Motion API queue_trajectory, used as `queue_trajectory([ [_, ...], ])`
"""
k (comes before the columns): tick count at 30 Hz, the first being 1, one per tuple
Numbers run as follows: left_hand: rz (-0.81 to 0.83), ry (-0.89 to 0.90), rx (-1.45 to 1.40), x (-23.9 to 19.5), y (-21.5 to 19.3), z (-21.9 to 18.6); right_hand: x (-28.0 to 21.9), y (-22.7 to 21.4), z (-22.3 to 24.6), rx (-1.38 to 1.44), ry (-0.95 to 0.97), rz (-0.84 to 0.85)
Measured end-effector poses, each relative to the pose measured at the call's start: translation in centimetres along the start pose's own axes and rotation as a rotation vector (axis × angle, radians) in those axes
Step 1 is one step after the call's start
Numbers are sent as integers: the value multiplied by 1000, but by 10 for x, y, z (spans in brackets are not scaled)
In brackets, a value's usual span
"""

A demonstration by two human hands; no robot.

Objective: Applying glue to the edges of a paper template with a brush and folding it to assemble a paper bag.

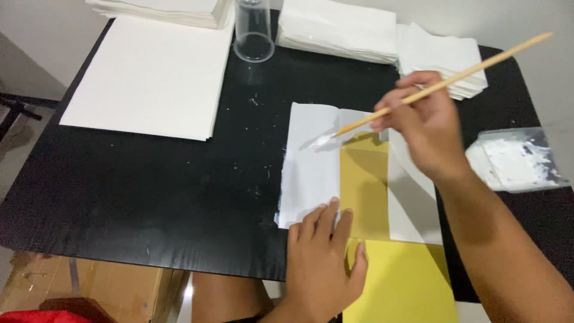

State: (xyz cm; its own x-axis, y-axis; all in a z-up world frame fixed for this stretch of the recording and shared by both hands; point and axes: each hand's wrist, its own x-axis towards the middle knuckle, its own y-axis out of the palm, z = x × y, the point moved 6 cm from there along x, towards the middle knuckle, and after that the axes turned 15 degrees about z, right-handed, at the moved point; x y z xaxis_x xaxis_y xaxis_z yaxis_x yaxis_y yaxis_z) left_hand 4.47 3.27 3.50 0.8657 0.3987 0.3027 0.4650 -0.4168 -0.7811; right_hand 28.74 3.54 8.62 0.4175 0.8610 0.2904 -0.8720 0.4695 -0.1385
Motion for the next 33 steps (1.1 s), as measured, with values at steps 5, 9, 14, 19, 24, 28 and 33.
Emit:
queue_trajectory([
  [5,59,-51,-56,2,3,5,27,47,-3,-122,62,151],
  [9,149,-82,-102,2,8,8,37,60,-4,-193,82,216],
  [14,39,-29,-111,1,1,6,51,55,-6,-241,-12,236],
  [19,77,-41,-131,0,5,7,51,49,-2,-229,-28,186],
  [24,62,-38,-117,1,5,7,48,61,-12,-167,-28,279],
  [28,84,-39,-121,1,7,7,60,57,-9,-229,-20,190],
  [33,94,-47,-111,2,7,7,75,53,-1,-281,-95,138],
])
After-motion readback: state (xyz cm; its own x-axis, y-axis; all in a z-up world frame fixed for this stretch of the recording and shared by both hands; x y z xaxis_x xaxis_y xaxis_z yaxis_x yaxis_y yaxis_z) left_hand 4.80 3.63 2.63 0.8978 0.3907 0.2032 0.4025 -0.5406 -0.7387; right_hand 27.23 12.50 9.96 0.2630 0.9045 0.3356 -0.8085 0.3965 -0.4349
